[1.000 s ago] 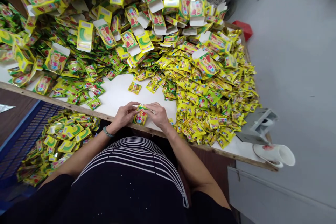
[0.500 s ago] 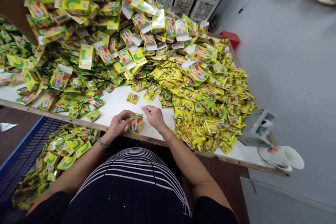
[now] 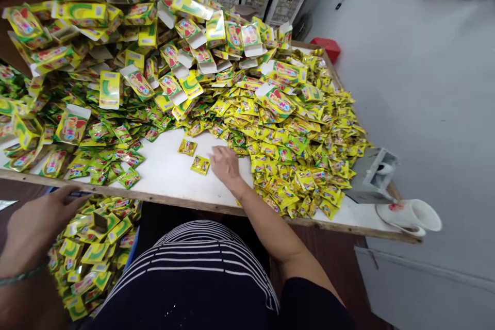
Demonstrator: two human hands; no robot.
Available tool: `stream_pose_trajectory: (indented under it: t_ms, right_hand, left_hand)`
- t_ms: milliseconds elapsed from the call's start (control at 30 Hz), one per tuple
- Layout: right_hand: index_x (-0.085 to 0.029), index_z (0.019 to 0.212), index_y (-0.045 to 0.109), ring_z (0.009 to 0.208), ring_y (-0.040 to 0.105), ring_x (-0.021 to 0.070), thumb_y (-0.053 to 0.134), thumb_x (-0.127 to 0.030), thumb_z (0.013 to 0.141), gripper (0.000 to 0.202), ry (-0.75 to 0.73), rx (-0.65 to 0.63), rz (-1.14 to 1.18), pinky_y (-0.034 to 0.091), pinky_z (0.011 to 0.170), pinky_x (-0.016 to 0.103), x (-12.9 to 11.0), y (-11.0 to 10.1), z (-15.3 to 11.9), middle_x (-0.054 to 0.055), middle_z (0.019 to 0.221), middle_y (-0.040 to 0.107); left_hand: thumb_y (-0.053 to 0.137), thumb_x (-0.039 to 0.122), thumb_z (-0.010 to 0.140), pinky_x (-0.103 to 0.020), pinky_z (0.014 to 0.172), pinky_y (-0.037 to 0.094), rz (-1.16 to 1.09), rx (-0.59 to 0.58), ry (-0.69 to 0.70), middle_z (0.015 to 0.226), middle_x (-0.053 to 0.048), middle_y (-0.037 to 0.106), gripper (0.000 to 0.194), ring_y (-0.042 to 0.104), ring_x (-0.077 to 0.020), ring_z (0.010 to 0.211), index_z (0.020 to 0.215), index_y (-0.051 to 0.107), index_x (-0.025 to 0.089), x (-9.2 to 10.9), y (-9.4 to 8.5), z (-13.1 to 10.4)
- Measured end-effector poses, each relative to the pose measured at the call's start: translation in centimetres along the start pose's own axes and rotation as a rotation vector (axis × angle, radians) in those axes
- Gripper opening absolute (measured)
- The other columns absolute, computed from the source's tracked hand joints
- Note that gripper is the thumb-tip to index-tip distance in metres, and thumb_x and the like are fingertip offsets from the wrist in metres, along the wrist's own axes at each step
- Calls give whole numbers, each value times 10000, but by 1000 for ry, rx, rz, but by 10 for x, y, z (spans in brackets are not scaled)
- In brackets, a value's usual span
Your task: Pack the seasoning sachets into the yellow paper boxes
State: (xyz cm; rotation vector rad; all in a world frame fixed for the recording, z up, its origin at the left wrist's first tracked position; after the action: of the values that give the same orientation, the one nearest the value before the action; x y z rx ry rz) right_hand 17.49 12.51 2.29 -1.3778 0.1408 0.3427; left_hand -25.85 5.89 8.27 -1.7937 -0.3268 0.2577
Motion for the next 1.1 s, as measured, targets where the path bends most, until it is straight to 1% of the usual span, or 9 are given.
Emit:
stream_pose_trajectory:
  t_ms: [100,200,333,467,567,733,900,1000,1100]
  right_hand:
    - [-51,1222,613,1051,558,350,497,-178,924,343,158,108,-225,422,867,444,38,-30,7,255,1130,658]
    - [-51,1047,675,970,571,340,437,-52,875,293,148,86,-278,417,805,425,57,-35,17,259,1021,680]
    - [-119,927,696,913,597,298,437,-51,846,280,64,178,-157,435,817,389,48,-44,7,179,947,713]
    - [-171,1042,665,940,639,236,401,-106,910,302,15,284,115,465,834,329,35,-53,-18,102,1004,726]
    - [-180,1087,648,920,639,245,427,-196,945,263,84,309,114,464,832,346,45,-53,-27,101,990,726]
    - [-85,1086,668,969,582,309,541,-210,884,269,31,152,-208,410,869,414,57,-34,-6,204,1050,698]
    - [-113,937,708,888,601,272,414,-128,920,295,67,208,-168,418,844,387,66,-47,5,171,942,718]
    - [-138,1022,704,988,600,276,401,-172,962,311,-56,245,-71,413,900,409,41,-51,-13,163,1059,718]
    - [-186,961,725,1015,613,259,469,-233,971,260,-282,63,59,423,922,411,4,-24,-42,132,1087,725]
  left_hand:
    - [413,602,866,-318,664,391,-91,58,177,849,-31,755,447,653,-305,814,1044,667,280,75,-3,-1]
    - [445,503,905,-312,664,404,-254,147,268,835,-98,739,387,661,-273,791,880,695,210,149,-3,11]
    - [500,556,892,-345,757,444,-344,169,292,944,-179,702,457,651,-303,906,932,685,140,227,18,38]
    - [653,509,808,-438,923,428,-296,122,292,1216,-257,578,520,543,-383,1157,1093,625,74,276,48,53]
    - [678,389,803,-423,929,429,-356,65,338,1207,-233,573,369,530,-365,1177,1031,615,107,290,65,54]
    - [695,345,776,-313,723,467,-785,-1,373,795,-50,656,251,640,-238,829,924,558,196,280,77,44]
    - [803,351,625,-267,594,509,-1389,-387,306,650,19,643,430,649,-169,628,915,537,178,275,111,18]
    - [825,335,585,-274,570,535,-1528,-499,228,615,23,646,472,653,-161,581,924,546,161,267,123,6]
    - [823,375,591,-237,531,500,-1543,-460,198,574,32,629,445,619,-133,534,879,563,156,254,124,6]
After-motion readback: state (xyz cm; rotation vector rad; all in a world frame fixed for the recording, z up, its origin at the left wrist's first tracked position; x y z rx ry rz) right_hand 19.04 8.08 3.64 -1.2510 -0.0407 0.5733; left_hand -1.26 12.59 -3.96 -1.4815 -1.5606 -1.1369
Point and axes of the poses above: each hand's wrist, its own z-axis towards the middle knuckle, its own y-axis out of the palm, x = y × z, the point moved 10 cm from there along z, towards the middle knuckle
